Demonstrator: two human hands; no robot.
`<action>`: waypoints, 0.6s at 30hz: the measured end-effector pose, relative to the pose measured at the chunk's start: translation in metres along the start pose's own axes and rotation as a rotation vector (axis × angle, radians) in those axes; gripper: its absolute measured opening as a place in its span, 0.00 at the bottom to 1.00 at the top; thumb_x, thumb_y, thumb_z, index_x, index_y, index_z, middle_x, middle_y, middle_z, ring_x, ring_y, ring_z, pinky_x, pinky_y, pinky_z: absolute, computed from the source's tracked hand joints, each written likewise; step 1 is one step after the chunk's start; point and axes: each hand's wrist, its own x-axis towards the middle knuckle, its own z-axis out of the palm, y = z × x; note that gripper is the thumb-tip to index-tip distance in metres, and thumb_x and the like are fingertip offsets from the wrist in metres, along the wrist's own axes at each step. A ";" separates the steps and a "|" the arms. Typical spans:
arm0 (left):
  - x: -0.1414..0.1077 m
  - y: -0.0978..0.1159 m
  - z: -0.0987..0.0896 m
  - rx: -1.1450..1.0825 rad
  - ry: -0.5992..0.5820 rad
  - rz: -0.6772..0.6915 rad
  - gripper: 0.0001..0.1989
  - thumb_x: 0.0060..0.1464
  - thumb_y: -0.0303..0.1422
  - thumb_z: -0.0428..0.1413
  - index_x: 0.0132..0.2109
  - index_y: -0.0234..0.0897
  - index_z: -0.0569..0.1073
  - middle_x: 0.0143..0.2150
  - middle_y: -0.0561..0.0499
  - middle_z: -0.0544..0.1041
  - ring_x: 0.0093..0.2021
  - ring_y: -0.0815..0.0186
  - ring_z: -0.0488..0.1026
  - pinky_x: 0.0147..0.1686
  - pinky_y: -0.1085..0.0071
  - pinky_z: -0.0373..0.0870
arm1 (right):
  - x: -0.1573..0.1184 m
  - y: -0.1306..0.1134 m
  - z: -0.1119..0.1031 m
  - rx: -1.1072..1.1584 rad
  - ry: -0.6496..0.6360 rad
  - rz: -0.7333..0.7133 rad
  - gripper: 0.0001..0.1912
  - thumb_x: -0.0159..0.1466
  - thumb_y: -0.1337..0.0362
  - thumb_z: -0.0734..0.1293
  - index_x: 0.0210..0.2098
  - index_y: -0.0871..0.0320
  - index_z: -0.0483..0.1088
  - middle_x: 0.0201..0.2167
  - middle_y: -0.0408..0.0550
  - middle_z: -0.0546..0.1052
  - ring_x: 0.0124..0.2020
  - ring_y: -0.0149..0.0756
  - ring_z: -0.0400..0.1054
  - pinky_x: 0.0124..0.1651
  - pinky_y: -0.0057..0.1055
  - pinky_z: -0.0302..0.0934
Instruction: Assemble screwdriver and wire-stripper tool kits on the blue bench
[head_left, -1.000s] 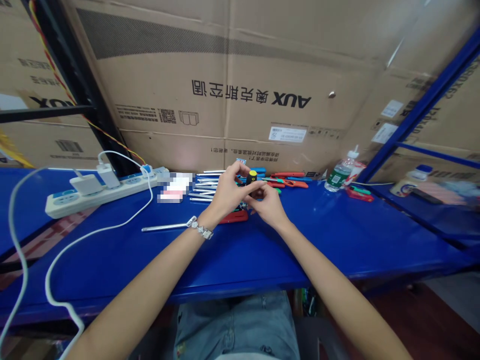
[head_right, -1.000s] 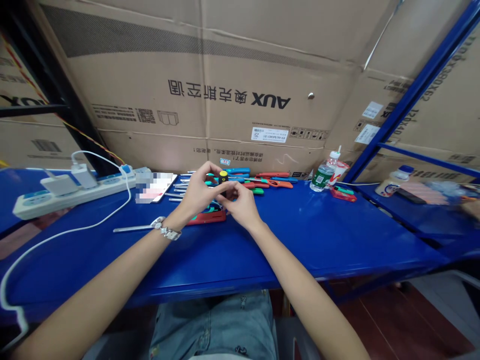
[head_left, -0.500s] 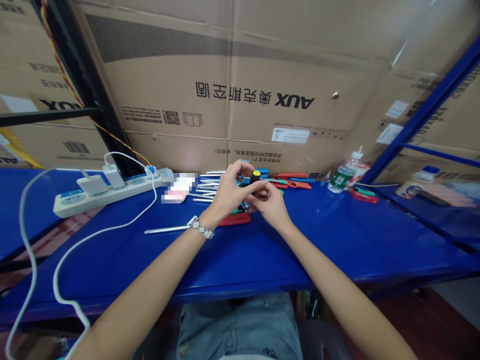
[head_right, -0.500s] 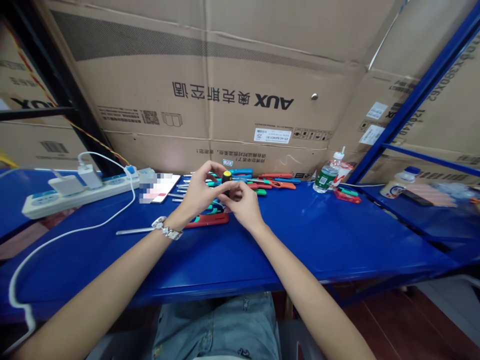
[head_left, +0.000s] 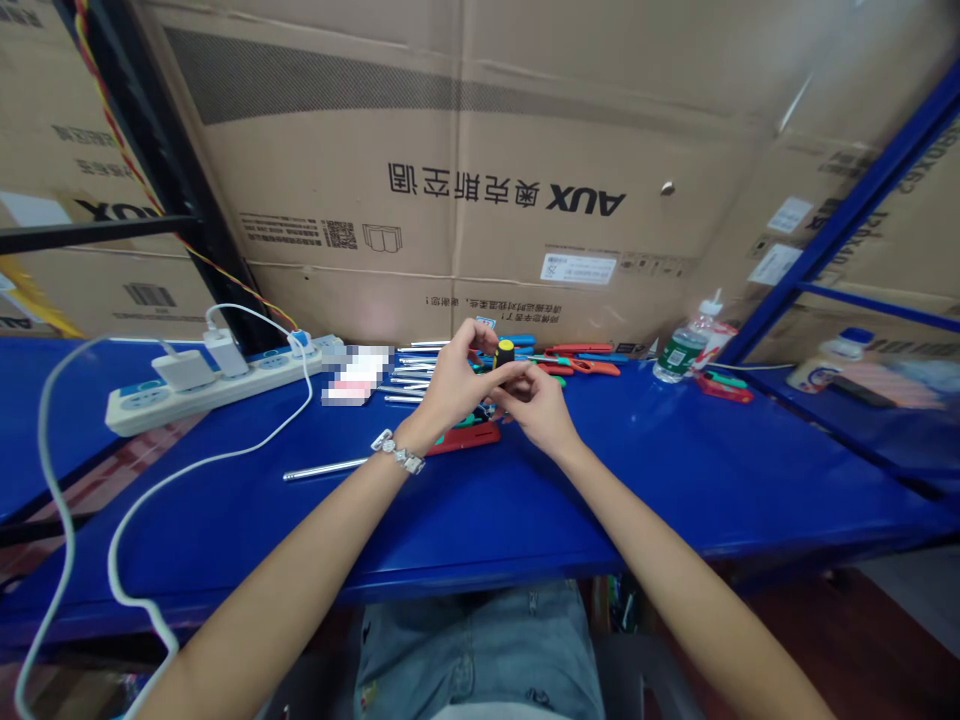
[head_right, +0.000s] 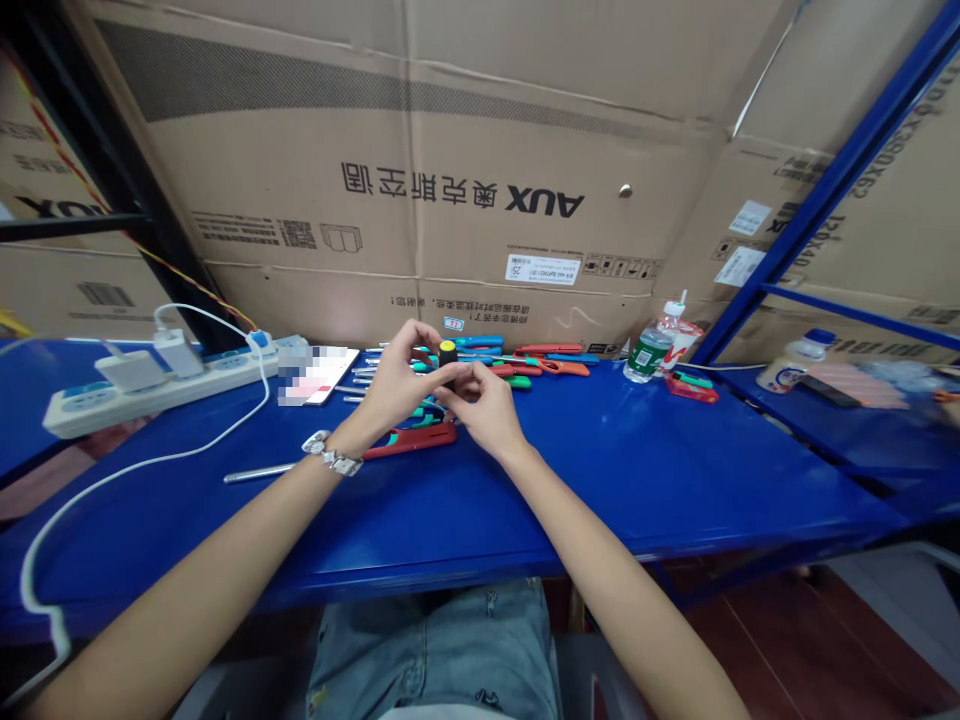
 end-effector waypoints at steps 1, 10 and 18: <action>0.000 0.001 -0.001 0.001 -0.012 0.004 0.17 0.51 0.39 0.68 0.42 0.41 0.70 0.41 0.50 0.76 0.41 0.64 0.74 0.42 0.65 0.72 | 0.000 0.000 0.000 0.008 -0.006 0.001 0.21 0.57 0.45 0.74 0.37 0.54 0.68 0.28 0.46 0.79 0.25 0.38 0.74 0.29 0.35 0.70; 0.001 0.002 -0.004 0.025 -0.091 0.022 0.09 0.60 0.40 0.61 0.42 0.41 0.74 0.41 0.49 0.78 0.42 0.63 0.75 0.45 0.63 0.72 | -0.001 -0.001 -0.003 -0.101 -0.052 -0.069 0.17 0.63 0.49 0.71 0.42 0.54 0.71 0.28 0.46 0.78 0.25 0.38 0.73 0.31 0.36 0.69; -0.001 0.005 -0.003 0.006 -0.170 0.004 0.09 0.63 0.38 0.57 0.48 0.41 0.73 0.48 0.46 0.78 0.47 0.62 0.75 0.45 0.64 0.72 | 0.000 -0.002 -0.004 -0.043 -0.084 -0.043 0.17 0.63 0.47 0.70 0.37 0.54 0.70 0.32 0.48 0.80 0.26 0.38 0.74 0.31 0.36 0.70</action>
